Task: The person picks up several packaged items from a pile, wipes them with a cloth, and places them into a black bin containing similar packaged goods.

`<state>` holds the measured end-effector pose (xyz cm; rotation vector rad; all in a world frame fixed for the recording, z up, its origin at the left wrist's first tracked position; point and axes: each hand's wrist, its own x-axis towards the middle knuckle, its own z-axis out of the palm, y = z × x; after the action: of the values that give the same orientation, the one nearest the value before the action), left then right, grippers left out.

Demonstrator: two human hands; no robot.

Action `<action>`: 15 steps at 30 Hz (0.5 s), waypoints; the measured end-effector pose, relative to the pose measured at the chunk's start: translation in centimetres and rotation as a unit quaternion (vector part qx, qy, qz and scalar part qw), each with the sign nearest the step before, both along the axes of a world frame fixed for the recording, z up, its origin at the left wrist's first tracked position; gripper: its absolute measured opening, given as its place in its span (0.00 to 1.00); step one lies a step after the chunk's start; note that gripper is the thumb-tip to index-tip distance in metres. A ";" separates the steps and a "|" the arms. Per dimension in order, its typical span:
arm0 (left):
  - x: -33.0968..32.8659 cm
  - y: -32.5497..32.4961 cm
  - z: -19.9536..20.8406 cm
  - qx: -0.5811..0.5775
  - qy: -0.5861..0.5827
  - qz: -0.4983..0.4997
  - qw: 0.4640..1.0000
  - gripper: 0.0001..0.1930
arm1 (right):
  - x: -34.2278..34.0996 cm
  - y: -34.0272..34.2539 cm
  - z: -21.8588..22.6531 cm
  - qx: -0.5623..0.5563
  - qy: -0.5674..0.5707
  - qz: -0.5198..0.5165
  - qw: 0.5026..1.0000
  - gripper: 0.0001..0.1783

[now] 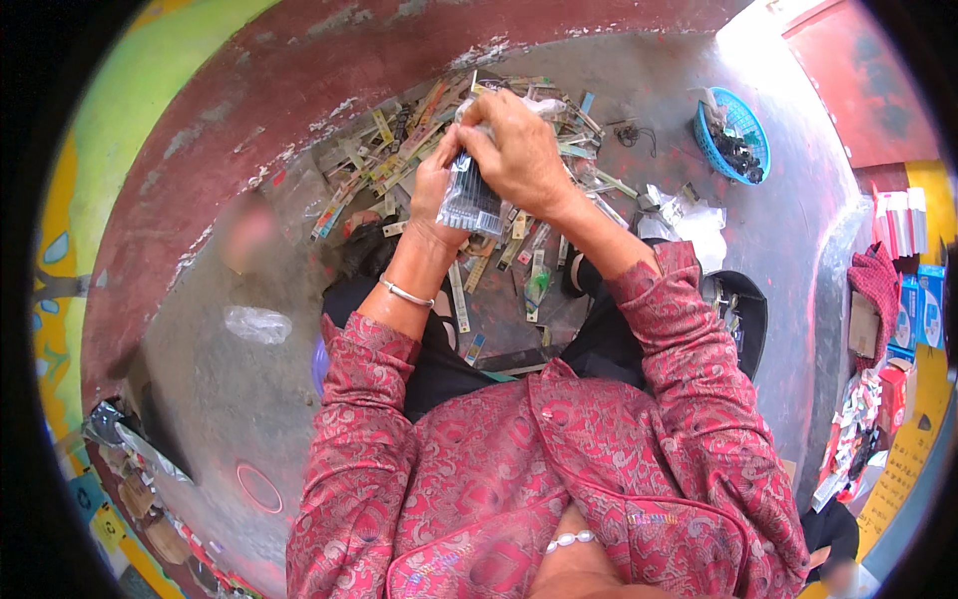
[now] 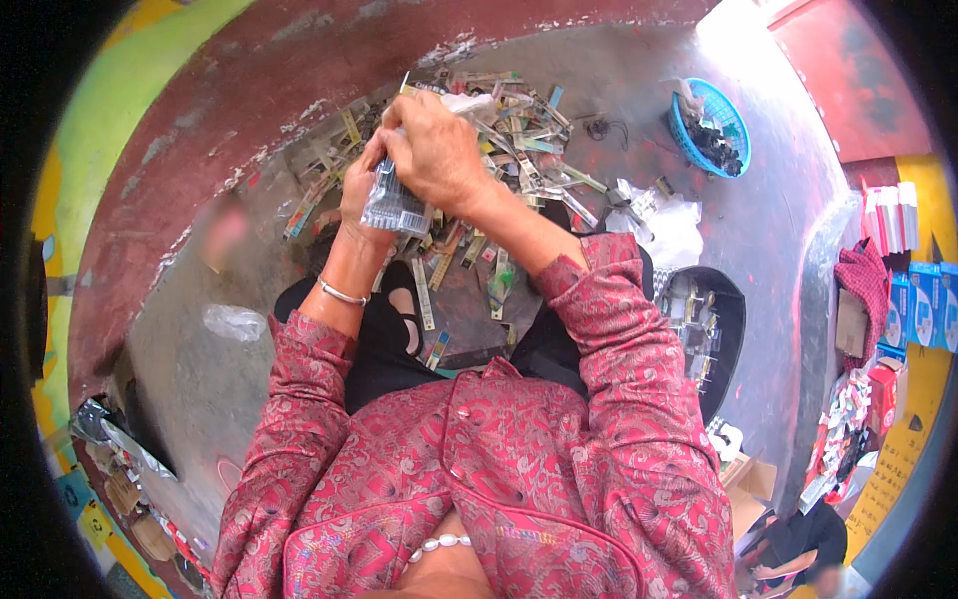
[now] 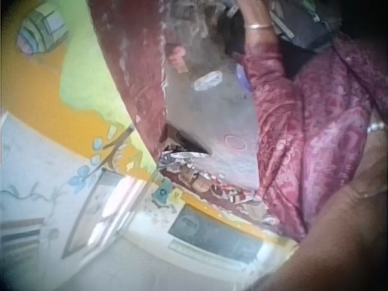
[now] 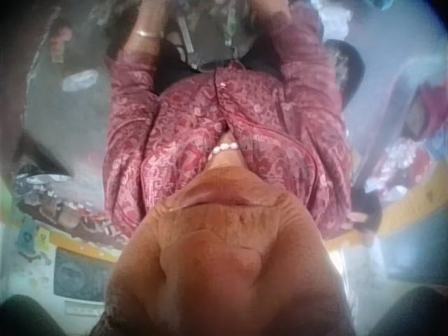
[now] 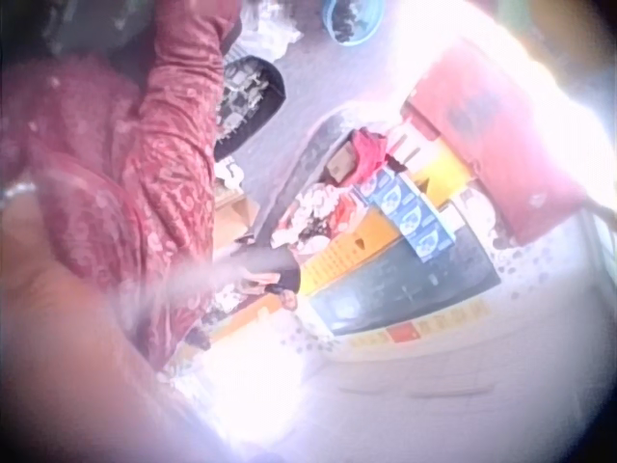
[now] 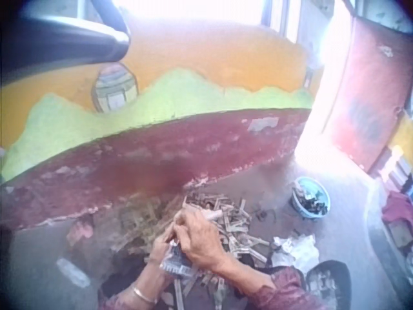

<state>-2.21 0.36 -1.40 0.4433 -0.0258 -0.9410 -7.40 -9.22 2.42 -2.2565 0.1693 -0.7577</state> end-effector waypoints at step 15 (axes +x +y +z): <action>0.7 0.3 1.8 -0.014 0.046 -0.041 0.998 0.23 | -2.6 -3.3 2.6 0.015 0.143 0.239 0.960 0.08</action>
<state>-1.47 0.68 0.39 0.3744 0.0273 -1.0403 -10.04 -12.50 5.03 -2.2393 -0.2228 -0.1716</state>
